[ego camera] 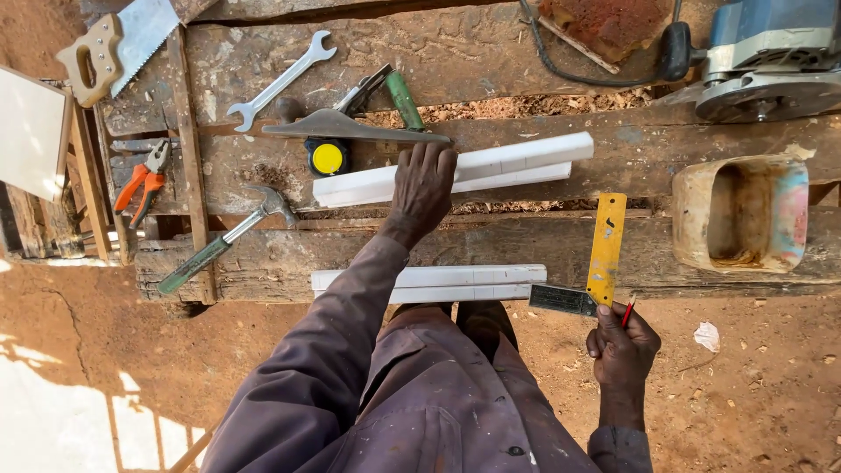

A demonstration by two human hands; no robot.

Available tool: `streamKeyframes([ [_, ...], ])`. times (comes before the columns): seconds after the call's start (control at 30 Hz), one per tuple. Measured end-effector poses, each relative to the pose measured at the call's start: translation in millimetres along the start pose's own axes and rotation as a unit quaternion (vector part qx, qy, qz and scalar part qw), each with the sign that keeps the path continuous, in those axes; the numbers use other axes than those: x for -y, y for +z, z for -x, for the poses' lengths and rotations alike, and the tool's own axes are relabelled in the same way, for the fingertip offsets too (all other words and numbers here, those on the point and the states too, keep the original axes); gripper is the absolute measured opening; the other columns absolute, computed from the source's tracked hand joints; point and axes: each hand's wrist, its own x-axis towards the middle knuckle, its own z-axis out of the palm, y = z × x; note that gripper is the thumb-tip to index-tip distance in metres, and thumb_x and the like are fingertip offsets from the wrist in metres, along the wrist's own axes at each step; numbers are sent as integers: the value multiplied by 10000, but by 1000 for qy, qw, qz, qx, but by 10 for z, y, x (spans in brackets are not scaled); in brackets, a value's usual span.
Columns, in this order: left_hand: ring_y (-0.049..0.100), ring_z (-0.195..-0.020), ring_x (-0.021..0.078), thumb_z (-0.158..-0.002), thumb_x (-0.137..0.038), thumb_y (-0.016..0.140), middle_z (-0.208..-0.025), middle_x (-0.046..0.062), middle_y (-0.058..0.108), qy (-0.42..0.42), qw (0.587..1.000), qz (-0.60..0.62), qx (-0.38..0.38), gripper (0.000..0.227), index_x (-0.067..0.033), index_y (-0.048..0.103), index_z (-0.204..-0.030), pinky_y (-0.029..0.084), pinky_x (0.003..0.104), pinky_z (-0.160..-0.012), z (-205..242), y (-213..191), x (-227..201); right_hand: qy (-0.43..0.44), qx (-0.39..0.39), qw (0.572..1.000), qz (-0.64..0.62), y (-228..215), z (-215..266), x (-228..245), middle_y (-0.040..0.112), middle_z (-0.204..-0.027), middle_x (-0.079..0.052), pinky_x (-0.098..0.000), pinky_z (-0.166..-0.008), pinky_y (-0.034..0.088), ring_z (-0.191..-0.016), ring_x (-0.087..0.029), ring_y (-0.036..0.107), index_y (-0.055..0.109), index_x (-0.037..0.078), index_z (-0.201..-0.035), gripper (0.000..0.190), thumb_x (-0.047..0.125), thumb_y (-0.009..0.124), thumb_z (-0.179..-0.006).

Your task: The person uses a combination square and a pencil to mark lines on several white profiles on a wooden workbench.

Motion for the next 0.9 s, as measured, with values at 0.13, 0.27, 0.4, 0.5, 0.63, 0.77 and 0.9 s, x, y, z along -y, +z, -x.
streamKeyframes([
  [0.13,520,-852,275,-847,51,570,-1005,134,597,-15,999,-32,26,242,-72,544,-1055,418,411,-709,-107,52,89,-2,4,1000,10,65,2,50,307,-500,6,-279,-344,302,-388,-100,258,660,26,-959,66,76,704,-957],
  [0.27,607,-906,301,-931,-98,672,-985,123,707,-19,996,-62,64,210,-75,634,-1136,506,458,-836,-225,51,-59,-2,20,1000,19,-4,-28,-66,306,-505,-3,-303,-347,305,-378,-113,253,656,23,-1001,88,92,696,-965],
  [0.4,560,-791,278,-992,-169,561,-869,101,653,-29,996,-37,77,129,-89,592,-1088,455,420,-769,-329,42,-392,11,19,999,33,18,-68,-150,350,-533,-16,-314,-344,330,-386,-117,277,647,14,-1031,109,82,703,-965],
  [0.5,523,-737,244,-1039,-133,351,-847,107,614,-22,994,64,86,218,-87,564,-1033,414,416,-732,-375,-16,-476,-4,21,999,39,14,-74,-122,491,-608,-76,-312,-347,348,-395,-123,310,666,10,-1032,99,82,707,-978],
  [0.63,528,-603,238,-837,-128,786,-773,100,561,9,971,145,189,399,-55,455,-1048,440,406,-480,-340,-60,-355,6,10,999,35,23,-59,-54,529,-633,-88,-296,-349,349,-392,-107,321,680,-2,-1080,132,73,709,-975],
  [0.77,367,-467,114,-981,-29,528,-608,-40,401,60,962,106,245,87,-76,491,-1045,327,321,-396,-197,108,-134,12,7,999,35,22,-44,-42,363,-517,-17,-299,-348,316,-386,-106,273,670,2,-1023,104,73,710,-960],
  [0.9,571,-543,320,-794,-143,731,-739,133,599,60,958,107,259,345,-50,527,-1056,428,453,-447,-168,-108,-59,12,-7,1000,24,39,-63,-78,534,-614,-76,-276,-334,326,-381,-90,318,689,18,-1014,88,56,728,-945],
])
